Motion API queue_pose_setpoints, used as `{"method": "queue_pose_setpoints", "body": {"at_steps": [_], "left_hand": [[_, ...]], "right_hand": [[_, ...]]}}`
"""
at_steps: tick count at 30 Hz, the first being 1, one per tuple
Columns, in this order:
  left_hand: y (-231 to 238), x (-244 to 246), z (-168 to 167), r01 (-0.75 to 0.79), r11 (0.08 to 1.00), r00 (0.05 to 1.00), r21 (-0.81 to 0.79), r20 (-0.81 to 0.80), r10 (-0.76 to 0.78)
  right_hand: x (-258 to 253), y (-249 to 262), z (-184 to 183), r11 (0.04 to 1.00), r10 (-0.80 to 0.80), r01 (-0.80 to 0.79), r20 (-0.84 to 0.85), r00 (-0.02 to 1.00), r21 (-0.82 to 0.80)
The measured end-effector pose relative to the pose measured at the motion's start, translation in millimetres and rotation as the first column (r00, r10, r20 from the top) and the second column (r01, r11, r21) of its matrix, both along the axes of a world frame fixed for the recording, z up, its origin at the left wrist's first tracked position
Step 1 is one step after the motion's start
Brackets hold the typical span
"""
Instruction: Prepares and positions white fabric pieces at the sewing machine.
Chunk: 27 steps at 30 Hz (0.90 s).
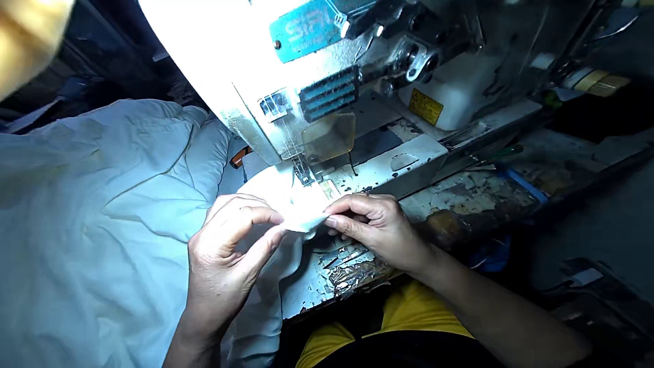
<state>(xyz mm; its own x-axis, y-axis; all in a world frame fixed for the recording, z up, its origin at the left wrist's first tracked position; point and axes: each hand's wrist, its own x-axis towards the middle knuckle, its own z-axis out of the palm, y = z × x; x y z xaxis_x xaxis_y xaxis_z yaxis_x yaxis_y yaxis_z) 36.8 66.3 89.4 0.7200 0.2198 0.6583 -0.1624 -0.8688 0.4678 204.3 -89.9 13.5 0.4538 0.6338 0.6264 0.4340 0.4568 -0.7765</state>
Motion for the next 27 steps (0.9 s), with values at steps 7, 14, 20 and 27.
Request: {"method": "queue_pose_setpoints", "body": {"at_steps": [7,14,20,27], "left_hand": [[-8.5,8.0,3.5,0.035,0.997,0.979,-0.066,0.205,-0.021],[-14.7,10.8,5.2,0.104,0.995,0.952,0.004,0.288,-0.101],[-26.3,-6.4,-15.0,0.132,0.967,0.975,0.22,0.148,-0.167],[-47.0,-6.3,23.5,0.168,0.79,0.981,0.589,-0.183,-0.071]], "right_hand": [[-5.3,7.8,13.8,0.997,-0.009,-0.001,-0.119,0.993,-0.081],[-2.0,2.8,21.7,0.977,0.146,-0.163,-0.12,0.982,-0.141],[-25.1,-29.6,6.7,0.971,0.239,-0.238,0.053,0.97,-0.03],[-37.4,-43.3,1.5,0.992,0.122,-0.117,0.182,0.976,-0.038]]}}
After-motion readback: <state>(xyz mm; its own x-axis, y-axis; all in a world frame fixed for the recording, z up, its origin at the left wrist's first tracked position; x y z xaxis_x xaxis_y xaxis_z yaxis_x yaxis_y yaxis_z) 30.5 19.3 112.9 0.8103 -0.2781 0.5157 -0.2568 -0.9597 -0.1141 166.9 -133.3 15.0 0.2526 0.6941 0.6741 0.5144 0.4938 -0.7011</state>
